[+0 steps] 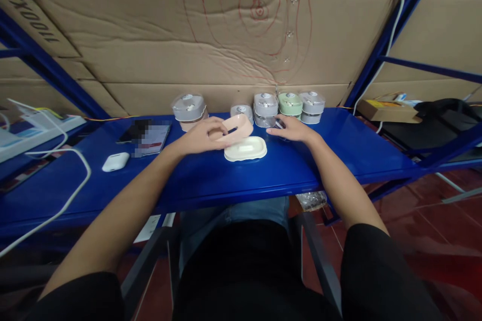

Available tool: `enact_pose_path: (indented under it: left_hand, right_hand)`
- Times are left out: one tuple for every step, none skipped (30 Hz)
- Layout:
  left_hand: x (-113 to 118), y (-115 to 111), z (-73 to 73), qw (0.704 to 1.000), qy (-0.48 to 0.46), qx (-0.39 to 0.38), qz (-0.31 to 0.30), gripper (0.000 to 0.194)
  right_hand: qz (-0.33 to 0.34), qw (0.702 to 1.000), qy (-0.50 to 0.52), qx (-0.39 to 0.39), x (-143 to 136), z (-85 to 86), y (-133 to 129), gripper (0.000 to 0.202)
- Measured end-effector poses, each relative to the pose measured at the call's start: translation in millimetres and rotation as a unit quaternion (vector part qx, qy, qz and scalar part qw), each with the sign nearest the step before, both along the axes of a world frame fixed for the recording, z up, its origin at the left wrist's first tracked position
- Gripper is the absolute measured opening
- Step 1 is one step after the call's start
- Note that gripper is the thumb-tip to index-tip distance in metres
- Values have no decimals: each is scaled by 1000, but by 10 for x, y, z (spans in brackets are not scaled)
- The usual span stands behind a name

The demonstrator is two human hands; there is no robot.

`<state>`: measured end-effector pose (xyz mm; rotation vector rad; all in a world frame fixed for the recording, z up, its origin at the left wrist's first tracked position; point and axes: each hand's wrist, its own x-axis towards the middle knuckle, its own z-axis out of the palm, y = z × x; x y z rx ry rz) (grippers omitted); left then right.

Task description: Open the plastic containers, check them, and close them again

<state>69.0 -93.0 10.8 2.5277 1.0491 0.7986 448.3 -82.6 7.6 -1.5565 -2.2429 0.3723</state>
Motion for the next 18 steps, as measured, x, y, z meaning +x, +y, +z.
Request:
enact_pose_path:
  left_hand:
    - [81,-59,-21,1000,-4,1,-11,34]
    - [159,-115,-49,1000,-6,2,-17,34]
    - [232,-166,-81,1000,-5,4,-19,34]
    - [293,-209,-113,1000,2,4,-24,35]
    - [341,-242,-143,1000,8,3,-29,35]
    - [374,-264,-169,999,15,1,-34,37]
    - [394,-277,-190,999,20,-2,-40,38]
    - [402,-280,-204,999,26,-5,-47,39]
    - [403,-276,-214,998,33,-9,-55,39]
    - [401,-268,-218,997,40,-13,-61,41]
    - [397,-258,-219,997,49,-19,-65,44]
    - [396,-251,-218,996,57,-25,-65,50]
    - [397,-247,-216,996,64,-30,-59,57]
    - [403,-250,-212,996,71,-33,-52,65]
    - [412,-260,-207,995,82,-31,-46,73]
    - [423,-276,-201,994,95,-24,-43,78]
    - [435,-297,-194,993,113,-13,-44,80]
    - [448,-322,-188,990,132,3,-46,81]
  right_hand:
    - [-3,1000,11,13,0,-3,2,86]
    - [-4,999,22,26,1,-11,7,85]
    - [-3,999,35,37,1,-21,13,85]
    - [-1,998,50,46,0,-33,19,85]
    - [2,996,67,52,-1,-46,26,88]
    - [4,995,84,57,-4,-58,32,92]
    - [4,993,99,60,-7,-68,38,98]
    - [4,992,110,63,-10,-77,43,103]
    - [4,991,116,64,-13,-84,47,107]
    - [4,991,118,66,-16,-90,50,109]
    - [6,991,118,69,-20,-94,53,110]
    - [8,990,119,72,-23,-98,54,110]
    - [10,990,121,75,-27,-101,54,110]
    - [12,989,122,78,-32,-104,54,110]
    - [14,989,122,80,-38,-108,53,111]
    - [17,989,122,81,-45,-113,52,111]
    - [19,989,121,82,-53,-119,50,111]
    - [22,989,120,82,-61,-125,50,110]
